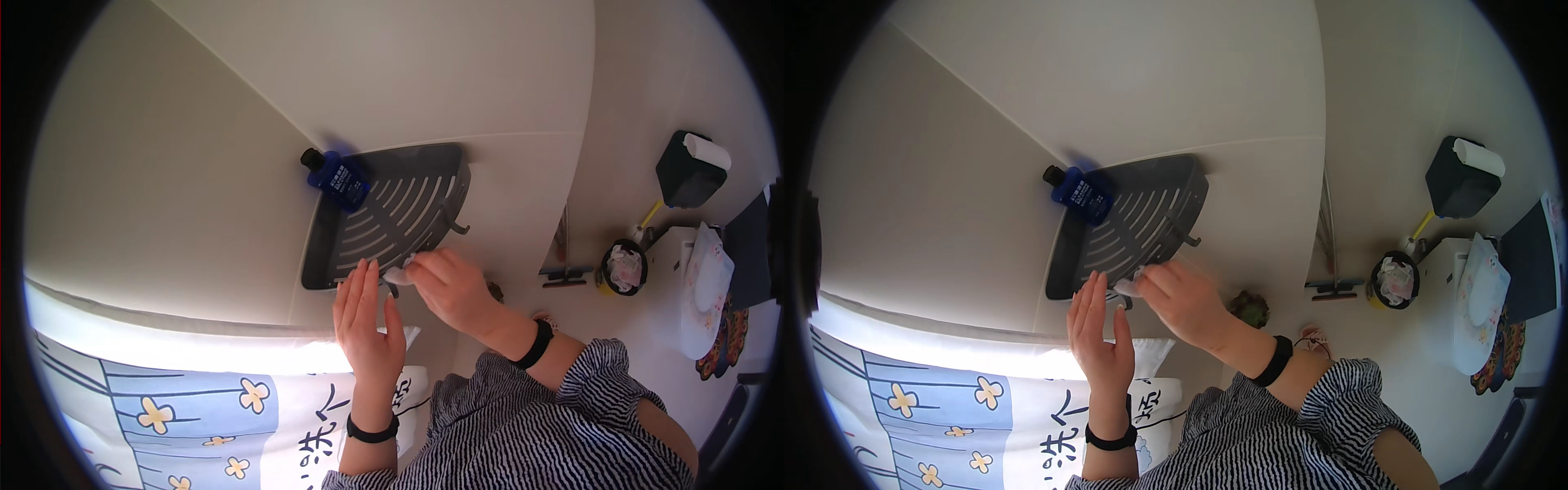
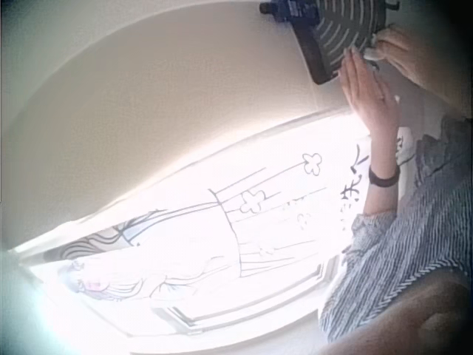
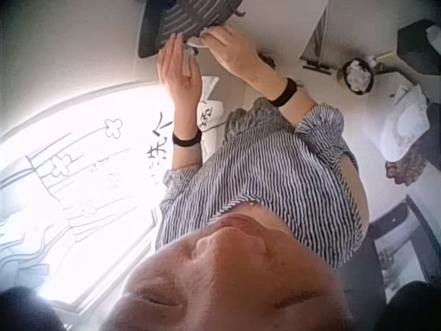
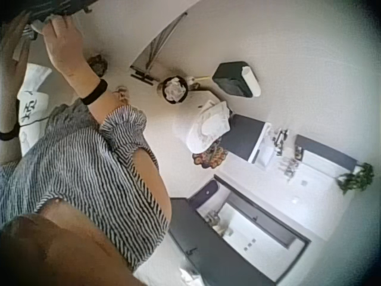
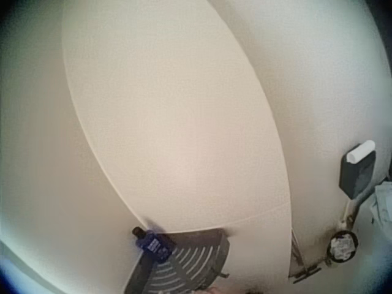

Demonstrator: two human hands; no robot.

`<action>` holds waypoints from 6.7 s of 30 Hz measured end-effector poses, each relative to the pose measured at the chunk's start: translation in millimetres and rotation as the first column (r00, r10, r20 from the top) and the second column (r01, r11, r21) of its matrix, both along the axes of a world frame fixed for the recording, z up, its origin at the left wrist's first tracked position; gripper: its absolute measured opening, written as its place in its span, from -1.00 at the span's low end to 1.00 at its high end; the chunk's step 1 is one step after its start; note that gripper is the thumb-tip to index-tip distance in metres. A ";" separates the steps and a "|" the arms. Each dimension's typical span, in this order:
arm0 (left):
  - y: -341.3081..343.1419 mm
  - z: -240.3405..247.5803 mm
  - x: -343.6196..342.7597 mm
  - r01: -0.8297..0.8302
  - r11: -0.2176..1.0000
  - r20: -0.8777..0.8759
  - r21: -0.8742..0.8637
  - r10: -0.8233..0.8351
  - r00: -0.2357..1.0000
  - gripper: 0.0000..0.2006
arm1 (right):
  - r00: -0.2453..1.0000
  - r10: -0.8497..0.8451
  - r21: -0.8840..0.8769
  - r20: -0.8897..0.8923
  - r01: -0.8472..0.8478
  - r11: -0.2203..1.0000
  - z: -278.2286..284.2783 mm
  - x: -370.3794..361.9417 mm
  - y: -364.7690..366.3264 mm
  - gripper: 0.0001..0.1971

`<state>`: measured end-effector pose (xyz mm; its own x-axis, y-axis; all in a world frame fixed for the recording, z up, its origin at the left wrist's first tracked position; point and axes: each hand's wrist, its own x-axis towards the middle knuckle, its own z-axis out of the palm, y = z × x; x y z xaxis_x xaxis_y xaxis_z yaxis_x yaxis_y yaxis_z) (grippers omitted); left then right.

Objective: Cleaning bathroom soap bottles and a corner shelf using wipes.

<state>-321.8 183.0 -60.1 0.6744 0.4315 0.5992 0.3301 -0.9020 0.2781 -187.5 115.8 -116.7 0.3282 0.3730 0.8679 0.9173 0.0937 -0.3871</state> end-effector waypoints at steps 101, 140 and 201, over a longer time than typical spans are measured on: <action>-50.6 -13.1 23.9 -0.340 0.934 -0.233 0.110 0.357 0.905 -0.22 | -0.980 0.197 0.993 0.036 0.012 -0.119 -70.3 20.4 94.8 -0.52; -59.6 7.0 28.4 -0.379 0.925 -0.262 -0.036 0.357 0.897 -0.20 | -0.756 0.610 0.929 -0.238 0.006 0.370 -42.9 116.7 -17.5 -0.62; -221.3 -49.2 -237.4 -0.685 0.599 0.290 -0.415 0.801 0.524 -0.83 | -0.135 -0.076 0.152 -0.988 -0.742 -0.653 -39.8 -174.9 -81.8 -0.83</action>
<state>-559.2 -38.3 -109.2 -0.2451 0.8099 0.5329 0.6500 -0.2705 0.7101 -362.4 34.0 -156.5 -0.8907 0.3857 -0.2406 0.0610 -0.4231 -0.9040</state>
